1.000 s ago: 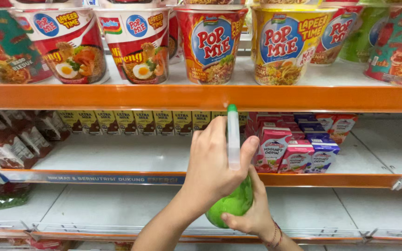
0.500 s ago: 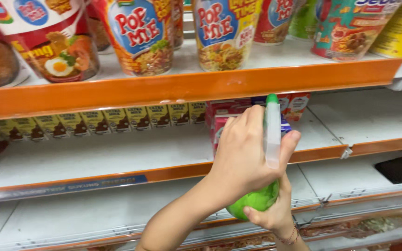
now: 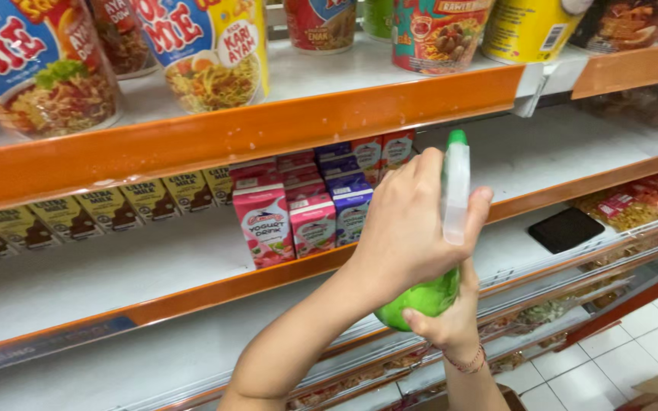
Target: The person removes items like packaged snacks from a cardboard box, scans them with a handheld scanner, places snacks onto store shelves, and uses a spray bottle on the shelves.
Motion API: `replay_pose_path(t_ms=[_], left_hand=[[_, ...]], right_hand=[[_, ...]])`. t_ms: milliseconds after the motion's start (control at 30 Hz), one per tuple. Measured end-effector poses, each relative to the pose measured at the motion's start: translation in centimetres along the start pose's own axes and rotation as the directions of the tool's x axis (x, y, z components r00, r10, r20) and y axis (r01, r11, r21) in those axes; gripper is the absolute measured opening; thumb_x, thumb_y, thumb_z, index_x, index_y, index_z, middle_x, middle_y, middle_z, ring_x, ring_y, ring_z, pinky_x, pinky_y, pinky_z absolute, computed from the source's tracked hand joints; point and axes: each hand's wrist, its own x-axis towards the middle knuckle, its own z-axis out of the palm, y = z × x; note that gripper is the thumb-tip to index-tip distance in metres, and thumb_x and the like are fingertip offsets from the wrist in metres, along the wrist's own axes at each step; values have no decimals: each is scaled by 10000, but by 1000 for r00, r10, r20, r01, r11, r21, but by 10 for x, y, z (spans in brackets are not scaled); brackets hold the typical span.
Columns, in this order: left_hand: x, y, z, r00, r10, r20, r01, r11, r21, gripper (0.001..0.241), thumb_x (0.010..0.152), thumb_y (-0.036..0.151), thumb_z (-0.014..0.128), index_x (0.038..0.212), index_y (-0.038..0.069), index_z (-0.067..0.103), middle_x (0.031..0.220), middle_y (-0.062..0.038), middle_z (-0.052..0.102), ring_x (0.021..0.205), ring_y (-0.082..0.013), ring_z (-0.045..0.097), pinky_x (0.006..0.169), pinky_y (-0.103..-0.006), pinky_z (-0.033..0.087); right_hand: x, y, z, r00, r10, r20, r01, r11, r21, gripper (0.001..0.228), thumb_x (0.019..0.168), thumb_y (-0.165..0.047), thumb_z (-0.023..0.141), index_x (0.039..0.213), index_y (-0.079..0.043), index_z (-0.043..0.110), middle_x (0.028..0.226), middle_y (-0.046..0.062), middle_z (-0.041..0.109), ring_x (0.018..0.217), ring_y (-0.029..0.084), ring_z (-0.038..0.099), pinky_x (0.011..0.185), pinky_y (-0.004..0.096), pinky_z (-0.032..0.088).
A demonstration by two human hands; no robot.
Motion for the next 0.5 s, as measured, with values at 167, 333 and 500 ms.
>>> replay_pose_path(t_ms=[167, 333, 500], left_hand=[[7, 3, 18, 998, -6, 60, 8, 999, -36, 444, 923, 411, 701, 993, 10, 525, 940, -204, 649, 889, -422, 663, 788, -497, 530], [-18, 12, -30, 1000, 10, -3, -10, 999, -37, 480, 892, 392, 743, 1072, -2, 537, 989, -205, 639, 927, -421, 666, 806, -483, 542], [-68, 17, -135, 997, -46, -59, 50, 996, 75, 435, 919, 343, 749, 1131, 6, 573, 1006, -181, 648, 919, -395, 676, 802, -468, 541]], right_hand=[[-2, 8, -16, 998, -20, -58, 19, 1000, -20, 1122, 683, -360, 885, 1553, 61, 316, 1389, 154, 561, 1263, 235, 599, 1073, 360, 500], [-17, 10, 20, 997, -63, 36, 63, 998, -8, 1121, 667, -368, 871, 1549, 68, 333, 1419, 159, 561, 1296, 227, 592, 1103, 357, 482], [-42, -9, 115, 967, 48, 251, -101, 974, 204, 1146, 651, -328, 898, 1544, 43, 283, 1417, 157, 540, 1290, 235, 582, 1089, 368, 485]])
